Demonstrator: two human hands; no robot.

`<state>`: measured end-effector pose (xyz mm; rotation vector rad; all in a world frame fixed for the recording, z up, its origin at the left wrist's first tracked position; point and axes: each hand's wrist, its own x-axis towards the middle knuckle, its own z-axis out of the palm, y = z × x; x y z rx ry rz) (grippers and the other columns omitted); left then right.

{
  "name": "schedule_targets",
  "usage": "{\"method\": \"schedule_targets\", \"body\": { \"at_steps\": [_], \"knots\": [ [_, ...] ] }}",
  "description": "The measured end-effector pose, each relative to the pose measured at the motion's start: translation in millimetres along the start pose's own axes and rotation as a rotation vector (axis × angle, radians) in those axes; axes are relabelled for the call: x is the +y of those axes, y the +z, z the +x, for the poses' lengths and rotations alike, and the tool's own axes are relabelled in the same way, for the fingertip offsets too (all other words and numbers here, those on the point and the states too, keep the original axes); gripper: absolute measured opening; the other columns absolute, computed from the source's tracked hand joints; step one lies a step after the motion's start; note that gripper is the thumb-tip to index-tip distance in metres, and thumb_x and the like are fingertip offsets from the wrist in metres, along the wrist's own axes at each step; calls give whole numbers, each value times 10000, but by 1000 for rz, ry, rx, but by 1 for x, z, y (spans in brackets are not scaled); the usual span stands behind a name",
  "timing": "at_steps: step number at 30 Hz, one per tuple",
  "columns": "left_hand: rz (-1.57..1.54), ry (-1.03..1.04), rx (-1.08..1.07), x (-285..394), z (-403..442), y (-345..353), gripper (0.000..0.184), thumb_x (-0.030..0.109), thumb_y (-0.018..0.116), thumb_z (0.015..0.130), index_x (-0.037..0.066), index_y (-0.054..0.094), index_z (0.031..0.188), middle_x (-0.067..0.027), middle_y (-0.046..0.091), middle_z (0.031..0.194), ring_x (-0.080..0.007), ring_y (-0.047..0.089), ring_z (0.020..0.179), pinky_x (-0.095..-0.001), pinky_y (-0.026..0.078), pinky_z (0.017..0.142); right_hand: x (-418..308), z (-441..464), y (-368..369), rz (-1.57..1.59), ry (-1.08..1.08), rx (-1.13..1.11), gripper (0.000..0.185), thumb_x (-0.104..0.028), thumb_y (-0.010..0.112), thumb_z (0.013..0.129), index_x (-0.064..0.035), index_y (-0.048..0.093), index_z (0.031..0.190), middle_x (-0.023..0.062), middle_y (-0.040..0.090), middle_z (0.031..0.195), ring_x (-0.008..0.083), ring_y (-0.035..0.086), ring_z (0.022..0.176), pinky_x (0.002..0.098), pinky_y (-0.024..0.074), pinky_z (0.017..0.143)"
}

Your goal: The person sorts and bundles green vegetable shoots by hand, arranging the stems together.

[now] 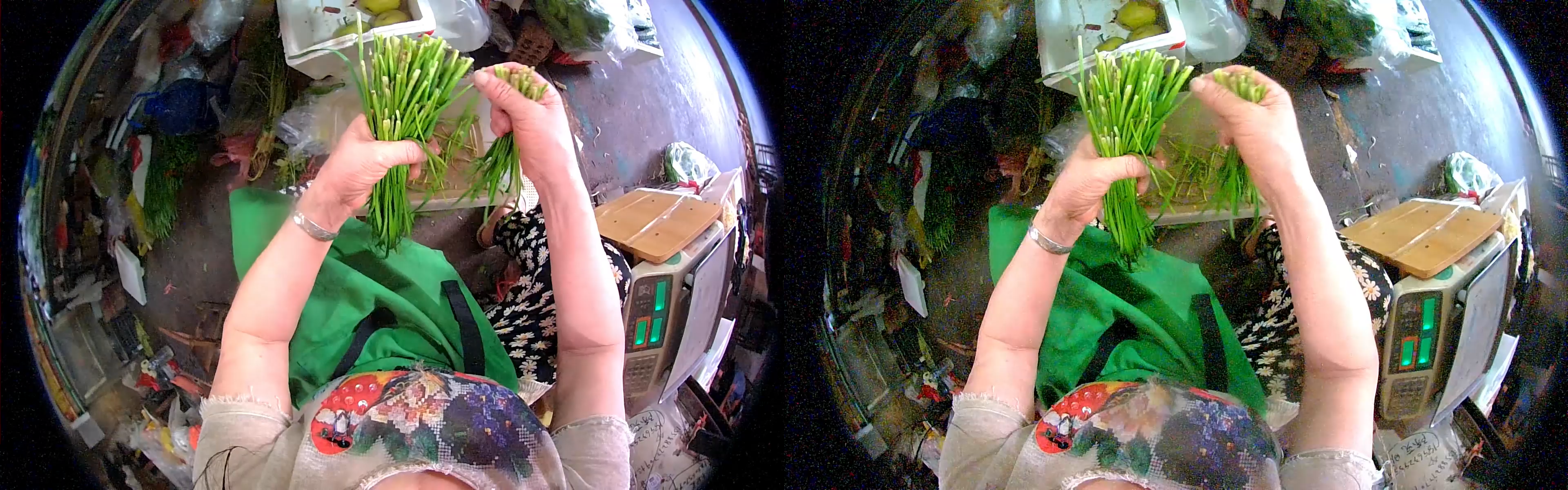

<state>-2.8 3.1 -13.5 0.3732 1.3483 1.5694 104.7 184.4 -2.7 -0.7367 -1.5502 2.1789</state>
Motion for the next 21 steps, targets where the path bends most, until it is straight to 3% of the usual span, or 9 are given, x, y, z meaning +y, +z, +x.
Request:
{"method": "schedule_targets", "body": {
  "at_steps": [3, 7, 12, 14, 16, 19, 21],
  "knots": [
    [-25, -4, 86, 2, 1, -7, 422, -38, 644, 742, -5, 555, 1153, -114, 650, 909, -182, 611, 714, -271, 503, 568, -2, 9, -12, 63, -93, 180, 142, -157, 738, 802, -74, 628, 835, -36, 539, 632, 62, 438, 500, 219, 360, 467],
    [-40, 71, 217, 7, 3, -23, 373, -23, 654, 753, -4, 576, 1117, -110, 658, 897, -173, 604, 651, -280, 510, 548, -13, 17, -38, 365, -88, 228, 141, -88, 716, 810, -99, 577, 792, -33, 499, 635, 79, 436, 497, 235, 370, 460],
    [-99, 97, 328, 11, 2, -40, 389, -12, 671, 752, -7, 568, 1127, -116, 657, 922, -181, 609, 648, -294, 522, 551, -18, 21, -56, 423, -139, 293, 149, -103, 715, 815, -93, 580, 878, -7, 537, 696, 101, 491, 556, 249, 405, 483],
    [-117, 120, 273, 10, 3, -37, 404, -13, 676, 753, -8, 562, 1140, -119, 652, 950, -184, 611, 654, -295, 524, 554, -19, 20, -50, 238, -162, 432, 147, -110, 709, 818, -82, 595, 906, 11, 582, 739, 111, 547, 607, 249, 421, 499],
    [-128, 157, 193, 10, 3, -30, 438, -15, 687, 753, -9, 546, 1168, -125, 635, 1010, -190, 614, 661, -296, 528, 563, -17, 18, -44, 174, -164, 406, 135, -130, 682, 839, -67, 603, 928, 37, 642, 804, 118, 587, 645, 241, 431, 517],
    [-95, 100, 64, 11, 0, -22, 470, -14, 679, 756, -6, 534, 1203, -118, 638, 967, -173, 616, 670, -284, 524, 578, -13, 17, -32, 71, -136, 163, 113, -158, 637, 871, -67, 600, 927, 57, 689, 838, 107, 597, 655, 212, 420, 542],
    [-91, 94, 42, 12, 0, -16, 480, -10, 670, 760, -6, 525, 1217, -117, 639, 963, -169, 615, 670, -278, 523, 588, -10, 14, -26, 22, -81, 114, 108, -166, 625, 880, -76, 593, 931, 49, 687, 836, 102, 611, 706, 216, 420, 548]
  ]
}}
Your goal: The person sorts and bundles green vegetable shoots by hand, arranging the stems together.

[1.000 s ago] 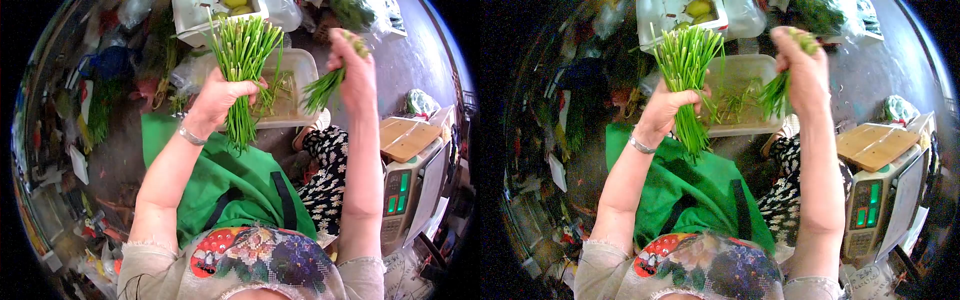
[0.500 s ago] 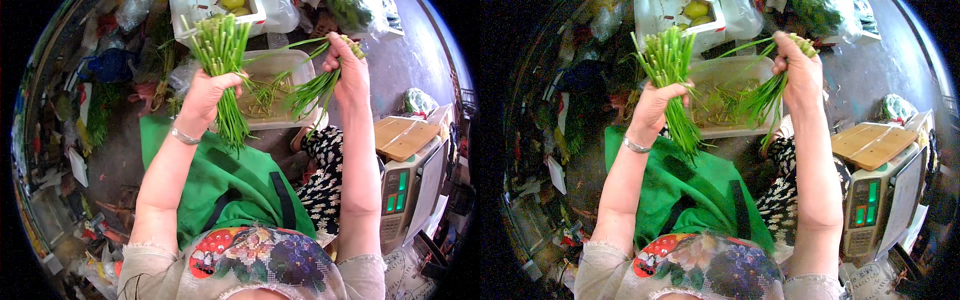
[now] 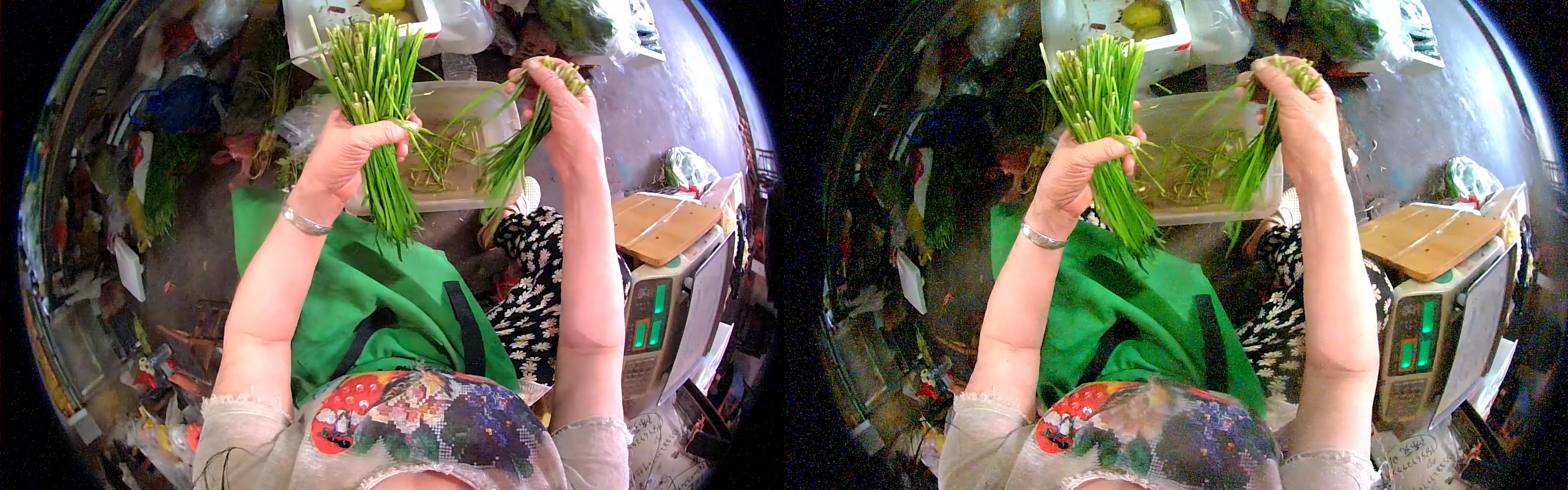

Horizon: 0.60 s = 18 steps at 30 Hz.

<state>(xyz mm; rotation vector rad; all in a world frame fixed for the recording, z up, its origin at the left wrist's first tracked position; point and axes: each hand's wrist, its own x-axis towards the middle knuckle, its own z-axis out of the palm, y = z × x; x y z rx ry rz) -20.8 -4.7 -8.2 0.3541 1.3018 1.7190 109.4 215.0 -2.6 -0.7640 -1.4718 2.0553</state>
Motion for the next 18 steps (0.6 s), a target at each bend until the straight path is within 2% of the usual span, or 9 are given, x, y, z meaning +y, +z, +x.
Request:
{"method": "schedule_targets", "body": {
  "at_steps": [2, 6, 8, 9, 12, 14, 18],
  "knots": [
    [14, -15, -43, 1, -1, 3, 500, 3, 646, 769, -6, 503, 1248, -123, 639, 957, -163, 616, 686, -265, 523, 612, 3, -4, 6, -1, 58, -56, 118, -185, 616, 886, -75, 595, 921, 53, 687, 842, 109, 620, 741, 232, 428, 557],
    [-8, -32, -80, 0, -2, 8, 491, 22, 648, 778, -5, 502, 1246, -142, 630, 976, -161, 614, 730, -262, 526, 623, 3, -13, 18, 38, 125, -117, 143, -202, 609, 890, -72, 612, 950, 46, 681, 843, 106, 603, 693, 225, 422, 557],
    [-32, -71, -103, -1, -4, 10, 488, 25, 649, 780, -5, 503, 1244, -143, 628, 981, -160, 613, 727, -262, 526, 626, 6, -14, 20, 73, 193, -164, 153, -207, 642, 873, -71, 624, 939, 14, 645, 773, 94, 572, 648, 219, 404, 542],
    [-56, -109, -128, -1, -5, 11, 485, 28, 649, 781, -5, 504, 1243, -144, 626, 987, -159, 612, 724, -261, 527, 629, 8, -15, 21, 73, 192, -165, 153, -207, 642, 873, -71, 624, 939, 14, 645, 773, 94, 572, 648, 219, 404, 542],
    [-51, -142, -150, -4, -6, 14, 480, 32, 649, 785, -1, 504, 1241, -138, 628, 984, -174, 617, 759, -282, 531, 641, 12, -17, 26, 113, 193, -161, 189, -196, 735, 806, -71, 640, 912, -40, 554, 665, 62, 464, 554, 218, 358, 505],
    [-48, -185, -167, -8, -6, 13, 472, 39, 655, 785, 13, 509, 1233, -129, 638, 976, -197, 624, 825, -309, 536, 652, 16, -17, 28, 122, 194, -164, 185, -194, 738, 803, -73, 640, 902, -42, 554, 662, 59, 461, 549, 215, 352, 498],
    [-39, -174, -196, -11, -9, 21, 456, 48, 662, 789, 32, 510, 1218, -135, 646, 988, -201, 628, 839, -319, 547, 670, 19, -20, 32, 97, 160, -163, 167, -181, 745, 793, -76, 637, 866, -43, 556, 658, 52, 450, 530, 206, 340, 483]
  ]
}}
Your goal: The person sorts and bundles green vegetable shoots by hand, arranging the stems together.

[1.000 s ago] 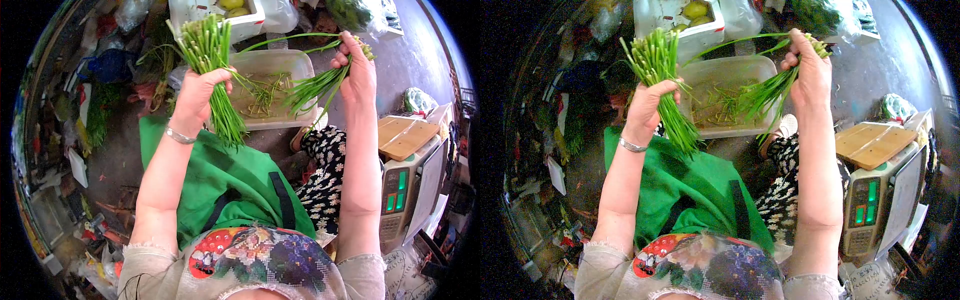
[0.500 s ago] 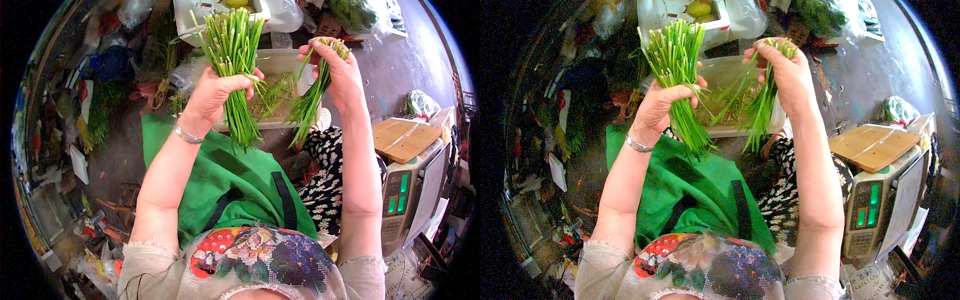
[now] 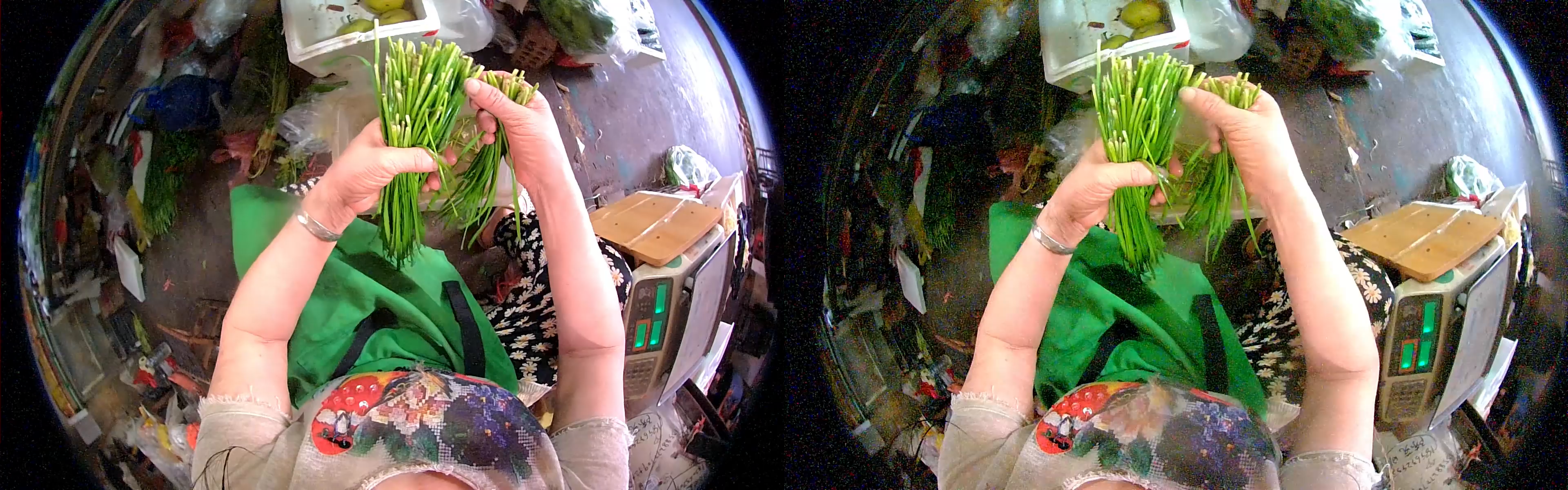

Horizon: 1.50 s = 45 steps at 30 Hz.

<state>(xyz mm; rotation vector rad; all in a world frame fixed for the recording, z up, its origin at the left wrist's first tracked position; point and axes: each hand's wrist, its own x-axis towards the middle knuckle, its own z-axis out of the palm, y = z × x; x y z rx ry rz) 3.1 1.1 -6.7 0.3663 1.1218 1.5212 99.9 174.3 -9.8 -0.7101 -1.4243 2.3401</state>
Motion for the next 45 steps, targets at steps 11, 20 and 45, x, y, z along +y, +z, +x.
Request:
{"method": "schedule_targets", "body": {
  "at_steps": [11, 20, 45],
  "knots": [
    [-7, 93, 246, 6, 4, -8, 467, -69, 607, 775, 14, 518, 1226, -112, 598, 1167, -208, 628, 867, -317, 555, 651, -11, 4, -15, -5, -46, 82, 140, -162, 670, 851, -44, 673, 927, 6, 639, 756, 64, 486, 566, 218, 386, 507],
    [58, 196, 492, 17, 0, -37, 360, -32, 659, 751, -13, 583, 1103, -125, 664, 875, -169, 612, 659, -285, 523, 567, -39, 14, -64, 223, -321, 352, 145, -143, 663, 869, -41, 658, 973, 29, 624, 788, 87, 518, 605, 226, 410, 508],
    [6, 122, 186, 7, 7, -18, 409, -29, 637, 784, -13, 543, 1182, -136, 648, 1015, -190, 635, 790, -285, 541, 629, -7, 4, -15, 55, -46, 42, 177, -241, 610, 907, -72, 617, 960, 41, 657, 871, 119, 590, 780, 264, 446, 691]
  ]
}}
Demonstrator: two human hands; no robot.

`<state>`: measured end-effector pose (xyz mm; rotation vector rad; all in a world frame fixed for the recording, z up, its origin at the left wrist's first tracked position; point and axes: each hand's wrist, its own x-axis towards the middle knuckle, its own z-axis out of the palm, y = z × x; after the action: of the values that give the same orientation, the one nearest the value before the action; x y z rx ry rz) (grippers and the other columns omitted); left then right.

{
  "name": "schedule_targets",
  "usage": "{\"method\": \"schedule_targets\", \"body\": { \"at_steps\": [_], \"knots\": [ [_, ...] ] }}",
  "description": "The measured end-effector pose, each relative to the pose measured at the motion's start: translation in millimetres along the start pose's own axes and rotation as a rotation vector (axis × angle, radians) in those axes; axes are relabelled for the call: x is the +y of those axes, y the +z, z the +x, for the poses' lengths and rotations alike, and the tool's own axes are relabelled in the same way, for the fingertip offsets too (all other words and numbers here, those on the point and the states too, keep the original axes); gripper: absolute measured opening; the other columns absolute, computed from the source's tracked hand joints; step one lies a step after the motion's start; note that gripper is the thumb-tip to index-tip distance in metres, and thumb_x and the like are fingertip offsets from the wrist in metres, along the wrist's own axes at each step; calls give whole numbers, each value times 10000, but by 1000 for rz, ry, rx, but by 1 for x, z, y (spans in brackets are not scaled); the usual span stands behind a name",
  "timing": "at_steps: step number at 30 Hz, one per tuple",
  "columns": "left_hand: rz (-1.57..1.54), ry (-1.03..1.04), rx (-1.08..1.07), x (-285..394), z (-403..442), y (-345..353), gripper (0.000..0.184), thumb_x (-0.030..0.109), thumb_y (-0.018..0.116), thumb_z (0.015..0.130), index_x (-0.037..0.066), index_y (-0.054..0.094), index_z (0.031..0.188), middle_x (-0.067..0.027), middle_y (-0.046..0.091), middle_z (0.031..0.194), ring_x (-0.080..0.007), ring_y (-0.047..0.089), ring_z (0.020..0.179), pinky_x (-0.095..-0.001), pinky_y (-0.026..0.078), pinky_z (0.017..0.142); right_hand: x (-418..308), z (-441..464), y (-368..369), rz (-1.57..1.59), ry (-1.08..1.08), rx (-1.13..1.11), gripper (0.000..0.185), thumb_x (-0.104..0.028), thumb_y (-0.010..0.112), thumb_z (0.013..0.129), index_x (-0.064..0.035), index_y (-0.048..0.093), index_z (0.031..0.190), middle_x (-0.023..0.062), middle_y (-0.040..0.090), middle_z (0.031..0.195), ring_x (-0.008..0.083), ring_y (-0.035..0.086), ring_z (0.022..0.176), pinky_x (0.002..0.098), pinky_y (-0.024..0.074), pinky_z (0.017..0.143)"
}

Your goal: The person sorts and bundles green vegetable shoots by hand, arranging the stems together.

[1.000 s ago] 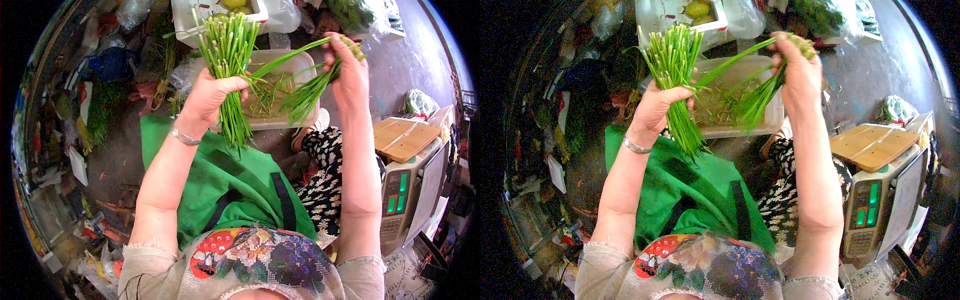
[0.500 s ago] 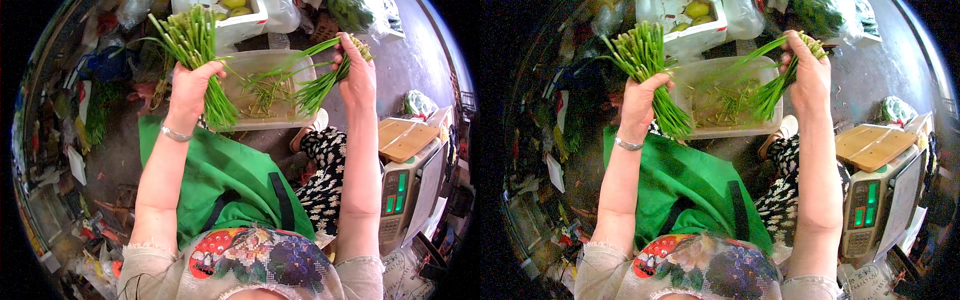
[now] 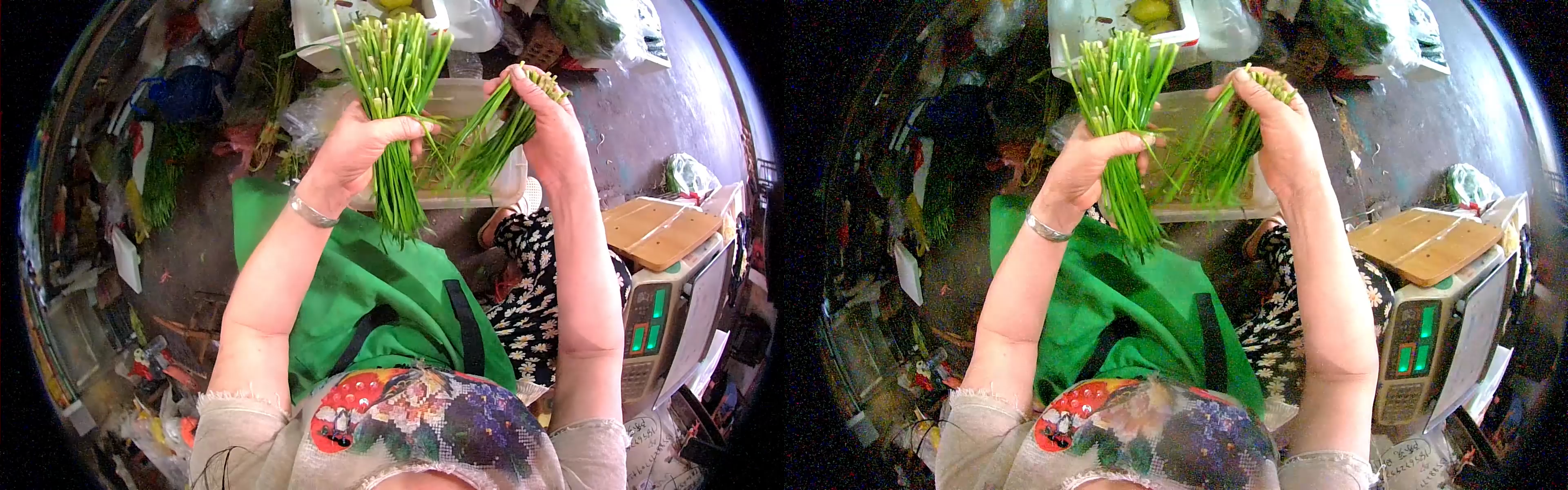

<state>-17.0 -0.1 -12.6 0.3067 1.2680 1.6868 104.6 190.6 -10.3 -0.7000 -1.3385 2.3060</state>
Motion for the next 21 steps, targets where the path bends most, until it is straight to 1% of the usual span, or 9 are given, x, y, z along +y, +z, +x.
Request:
{"method": "schedule_targets", "body": {
  "at_steps": [3, 6, 7, 8, 10, 11, 13, 15, 21],
  "knots": [
    [-1, -85, -77, -1, -1, 0, 447, -10, 623, 797, -3, 514, 1230, -142, 640, 1044, -202, 637, 801, -301, 551, 641, 1, -2, 4, 154, 99, -113, 161, -196, 632, 889, -53, 603, 956, 78, 669, 818, 176, 638, 745, 338, 523, 688],
    [-42, -147, -130, -2, -3, 2, 454, 10, 613, 806, 2, 503, 1247, -146, 636, 1058, -212, 639, 798, -309, 556, 653, 5, -2, 3, 156, 125, -65, 146, -192, 623, 896, -60, 604, 953, 62, 656, 789, 165, 626, 699, 324, 526, 637],
    [-42, -148, -131, -2, -4, 5, 454, 10, 613, 806, 2, 503, 1247, -146, 636, 1058, -212, 639, 798, -309, 556, 653, 4, -5, 8, 112, 135, -4, 201, -242, 627, 902, -59, 599, 982, -3, 580, 738, 109, 544, 625, 262, 464, 587],
    [-49, -121, -122, -1, -6, 11, 458, 7, 606, 806, 2, 501, 1251, -145, 631, 1071, -216, 643, 816, -312, 557, 659, 3, -6, 8, 113, 135, -3, 201, -242, 627, 902, -59, 599, 982, -3, 580, 738, 109, 544, 625, 262, 464, 587],
    [-55, -94, -114, -1, -6, 13, 462, 4, 600, 805, 2, 500, 1256, -145, 627, 1084, -221, 646, 835, -315, 558, 665, 3, -6, 8, 87, 141, -4, 226, -247, 674, 870, -54, 607, 966, -40, 515, 687, 63, 452, 558, 224, 400, 523],
    [-54, -130, -135, -2, -5, 10, 464, 2, 597, 804, 0, 499, 1257, -137, 620, 1098, -228, 645, 873, -321, 560, 677, 6, -4, 8, 113, 120, -2, 195, -209, 738, 807, -60, 632, 877, -30, 524, 652, 73, 441, 526, 227, 359, 468],
    [-53, -167, -157, -4, -5, 9, 467, -1, 595, 802, -2, 497, 1259, -130, 614, 1112, -235, 644, 912, -327, 562, 690, 8, -3, 9, 85, 113, 7, 192, -198, 737, 805, -56, 636, 886, -30, 526, 650, 71, 444, 526, 226, 360, 466],
    [3, -124, -146, -6, -6, 12, 468, -1, 595, 800, -5, 497, 1257, -122, 604, 1129, -243, 635, 973, -334, 563, 711, 10, -3, 8, 53, 128, 15, 189, -179, 733, 805, -44, 643, 902, -31, 534, 649, 66, 444, 520, 224, 364, 463],
    [26, -131, -164, -8, -6, 15, 432, 20, 608, 802, -11, 514, 1222, -116, 611, 1085, -245, 636, 965, -342, 560, 716, 12, -3, 8, 34, 112, 43, 156, -170, 722, 814, -50, 638, 869, -36, 532, 646, 65, 447, 515, 221, 363, 461]
  ]
}}
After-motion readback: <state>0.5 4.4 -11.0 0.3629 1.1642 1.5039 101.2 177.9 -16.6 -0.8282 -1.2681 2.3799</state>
